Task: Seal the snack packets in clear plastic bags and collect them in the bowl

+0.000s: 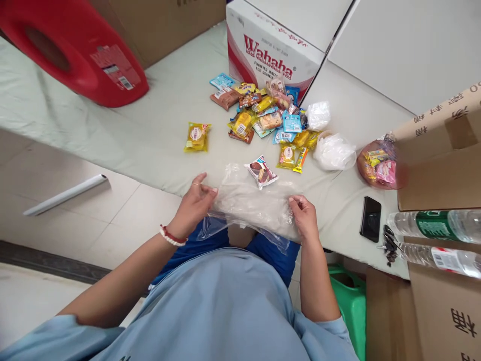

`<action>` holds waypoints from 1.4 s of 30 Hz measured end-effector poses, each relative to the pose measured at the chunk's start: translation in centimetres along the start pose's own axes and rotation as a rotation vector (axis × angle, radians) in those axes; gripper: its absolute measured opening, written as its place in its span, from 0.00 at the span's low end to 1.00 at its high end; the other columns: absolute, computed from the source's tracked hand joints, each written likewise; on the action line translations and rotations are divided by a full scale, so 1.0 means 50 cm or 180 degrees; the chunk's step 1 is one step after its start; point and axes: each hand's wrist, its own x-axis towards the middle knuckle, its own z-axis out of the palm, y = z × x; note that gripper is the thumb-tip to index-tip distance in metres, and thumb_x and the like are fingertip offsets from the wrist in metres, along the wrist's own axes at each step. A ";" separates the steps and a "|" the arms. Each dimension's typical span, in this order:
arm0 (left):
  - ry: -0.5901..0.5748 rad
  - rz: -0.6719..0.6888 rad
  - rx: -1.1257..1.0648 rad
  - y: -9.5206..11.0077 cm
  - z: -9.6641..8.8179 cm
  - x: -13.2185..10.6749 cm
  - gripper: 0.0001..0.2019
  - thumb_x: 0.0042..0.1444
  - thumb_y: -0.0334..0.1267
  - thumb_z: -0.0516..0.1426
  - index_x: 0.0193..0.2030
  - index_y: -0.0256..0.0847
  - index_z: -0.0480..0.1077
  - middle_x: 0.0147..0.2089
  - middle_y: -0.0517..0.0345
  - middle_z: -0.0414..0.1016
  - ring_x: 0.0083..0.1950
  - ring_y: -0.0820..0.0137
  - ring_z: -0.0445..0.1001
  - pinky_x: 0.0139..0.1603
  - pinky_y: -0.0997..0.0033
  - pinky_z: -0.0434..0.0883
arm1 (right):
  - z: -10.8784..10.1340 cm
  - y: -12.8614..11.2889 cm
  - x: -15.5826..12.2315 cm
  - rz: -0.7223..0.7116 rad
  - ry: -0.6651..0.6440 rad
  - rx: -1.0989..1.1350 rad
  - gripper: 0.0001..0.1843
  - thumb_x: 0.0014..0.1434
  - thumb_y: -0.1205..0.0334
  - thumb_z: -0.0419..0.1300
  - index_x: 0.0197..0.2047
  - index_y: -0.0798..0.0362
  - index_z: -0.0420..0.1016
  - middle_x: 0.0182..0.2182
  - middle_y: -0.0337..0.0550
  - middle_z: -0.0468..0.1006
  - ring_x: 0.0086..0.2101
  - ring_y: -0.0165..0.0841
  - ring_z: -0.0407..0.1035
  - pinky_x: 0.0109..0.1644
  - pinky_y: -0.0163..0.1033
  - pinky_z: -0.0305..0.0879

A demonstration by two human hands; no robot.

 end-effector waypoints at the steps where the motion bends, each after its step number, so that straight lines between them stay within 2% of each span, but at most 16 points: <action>1: 0.0264 0.0330 0.0381 0.005 -0.002 -0.009 0.36 0.61 0.47 0.61 0.72 0.34 0.61 0.45 0.51 0.74 0.37 0.67 0.73 0.45 0.61 0.74 | 0.000 0.005 -0.002 0.0014 0.0022 -0.0066 0.22 0.52 0.40 0.71 0.35 0.50 0.78 0.23 0.33 0.68 0.24 0.29 0.58 0.29 0.37 0.56; 3: 0.0530 0.1038 0.1008 0.024 -0.002 -0.023 0.32 0.61 0.43 0.61 0.71 0.36 0.64 0.53 0.44 0.74 0.52 0.58 0.74 0.60 0.52 0.70 | 0.004 0.009 -0.006 -0.0008 0.0040 -0.0147 0.22 0.53 0.40 0.70 0.36 0.50 0.78 0.23 0.33 0.68 0.24 0.30 0.59 0.29 0.37 0.56; 4: 0.0464 0.1421 0.1212 0.034 0.002 -0.028 0.28 0.62 0.42 0.60 0.69 0.39 0.67 0.55 0.43 0.74 0.57 0.55 0.73 0.64 0.49 0.67 | 0.007 0.009 -0.006 -0.0021 0.0030 -0.0165 0.22 0.53 0.39 0.69 0.36 0.50 0.78 0.22 0.33 0.68 0.24 0.30 0.59 0.28 0.37 0.56; 7: -0.0498 0.2174 0.1643 0.049 0.024 -0.019 0.19 0.67 0.40 0.56 0.63 0.45 0.74 0.58 0.45 0.78 0.67 0.54 0.70 0.69 0.49 0.63 | 0.009 0.006 -0.005 -0.0019 -0.0043 -0.0181 0.23 0.53 0.39 0.70 0.35 0.51 0.78 0.22 0.33 0.69 0.23 0.29 0.58 0.27 0.36 0.55; 9: -0.1018 0.2155 0.1969 0.037 0.041 0.002 0.19 0.70 0.41 0.53 0.64 0.44 0.73 0.66 0.43 0.75 0.72 0.53 0.67 0.72 0.45 0.59 | -0.001 0.008 -0.004 0.0017 -0.0043 -0.0211 0.23 0.53 0.39 0.70 0.35 0.51 0.78 0.23 0.34 0.70 0.23 0.29 0.59 0.27 0.36 0.55; 11: -0.1224 0.1954 0.2288 0.014 0.050 0.028 0.22 0.72 0.42 0.50 0.68 0.41 0.70 0.73 0.41 0.68 0.76 0.51 0.62 0.75 0.39 0.53 | -0.025 0.017 -0.002 0.0061 0.0080 -0.0305 0.23 0.53 0.39 0.70 0.37 0.52 0.79 0.23 0.35 0.72 0.24 0.29 0.59 0.27 0.36 0.54; 17: -0.1333 0.1958 0.2627 -0.022 0.045 0.070 0.30 0.72 0.48 0.49 0.77 0.41 0.58 0.80 0.42 0.54 0.80 0.53 0.56 0.79 0.34 0.40 | -0.137 0.048 0.021 0.0027 0.0874 -0.0908 0.24 0.51 0.40 0.69 0.38 0.53 0.79 0.23 0.37 0.75 0.23 0.30 0.60 0.26 0.36 0.55; 20: -0.1349 0.1958 0.2665 -0.017 0.044 0.070 0.32 0.71 0.52 0.52 0.77 0.41 0.58 0.80 0.42 0.52 0.80 0.51 0.55 0.79 0.33 0.39 | -0.149 0.015 0.058 -0.0225 0.0979 -0.1162 0.22 0.53 0.41 0.67 0.38 0.52 0.80 0.26 0.40 0.77 0.25 0.32 0.63 0.29 0.38 0.60; 25: -0.1294 0.1973 0.2637 -0.021 0.046 0.069 0.33 0.71 0.53 0.52 0.77 0.43 0.58 0.80 0.44 0.52 0.80 0.53 0.54 0.80 0.35 0.37 | -0.059 -0.113 0.175 -0.1013 0.0457 -0.1979 0.16 0.60 0.47 0.62 0.39 0.51 0.81 0.33 0.44 0.81 0.34 0.37 0.71 0.42 0.42 0.67; 28: -0.1282 0.1976 0.2637 -0.025 0.046 0.069 0.33 0.71 0.53 0.52 0.77 0.43 0.58 0.80 0.45 0.52 0.80 0.54 0.54 0.80 0.35 0.37 | 0.018 -0.184 0.283 -0.1396 0.0533 -0.2565 0.15 0.64 0.51 0.58 0.44 0.52 0.79 0.37 0.47 0.81 0.38 0.40 0.72 0.49 0.46 0.67; 30: -0.1284 0.1976 0.2645 -0.024 0.046 0.069 0.33 0.71 0.54 0.52 0.77 0.43 0.58 0.80 0.45 0.53 0.80 0.54 0.54 0.80 0.35 0.38 | 0.062 -0.217 0.359 -0.1391 0.0800 -0.2948 0.18 0.66 0.51 0.57 0.51 0.53 0.77 0.42 0.51 0.81 0.44 0.45 0.72 0.54 0.51 0.66; 33: -0.1279 0.1966 0.2659 -0.020 0.045 0.068 0.32 0.71 0.54 0.52 0.77 0.42 0.58 0.80 0.45 0.52 0.80 0.55 0.54 0.80 0.36 0.38 | 0.108 -0.244 0.444 -0.0898 0.0982 -0.3316 0.23 0.67 0.50 0.59 0.57 0.58 0.73 0.49 0.59 0.78 0.50 0.49 0.70 0.55 0.54 0.66; 35: -0.1271 0.1955 0.2664 -0.018 0.044 0.067 0.32 0.71 0.54 0.52 0.76 0.42 0.59 0.80 0.45 0.52 0.80 0.55 0.54 0.80 0.36 0.38 | 0.127 -0.253 0.468 -0.0626 0.0952 -0.3408 0.24 0.65 0.53 0.62 0.57 0.64 0.72 0.50 0.64 0.76 0.50 0.48 0.70 0.56 0.53 0.65; 37: -0.1284 0.1949 0.2657 -0.017 0.043 0.067 0.32 0.71 0.54 0.52 0.76 0.42 0.60 0.80 0.46 0.53 0.80 0.55 0.54 0.80 0.37 0.39 | 0.142 -0.259 0.466 -0.0713 0.0990 -0.3441 0.25 0.66 0.56 0.61 0.58 0.67 0.71 0.54 0.67 0.73 0.54 0.47 0.67 0.57 0.53 0.63; 40: -0.1304 0.1938 0.2644 -0.018 0.043 0.067 0.32 0.71 0.55 0.52 0.76 0.42 0.60 0.80 0.47 0.53 0.80 0.55 0.54 0.80 0.36 0.39 | 0.180 -0.268 0.434 -0.1178 0.1058 -0.3436 0.22 0.70 0.57 0.56 0.61 0.62 0.69 0.60 0.64 0.69 0.60 0.47 0.62 0.60 0.52 0.62; 42: -0.1289 0.1929 0.2661 -0.019 0.044 0.067 0.32 0.70 0.55 0.52 0.76 0.42 0.60 0.80 0.48 0.52 0.80 0.55 0.54 0.80 0.36 0.40 | 0.226 -0.275 0.407 -0.1270 0.0709 -0.3331 0.23 0.72 0.51 0.54 0.61 0.58 0.70 0.55 0.60 0.74 0.57 0.49 0.67 0.59 0.53 0.64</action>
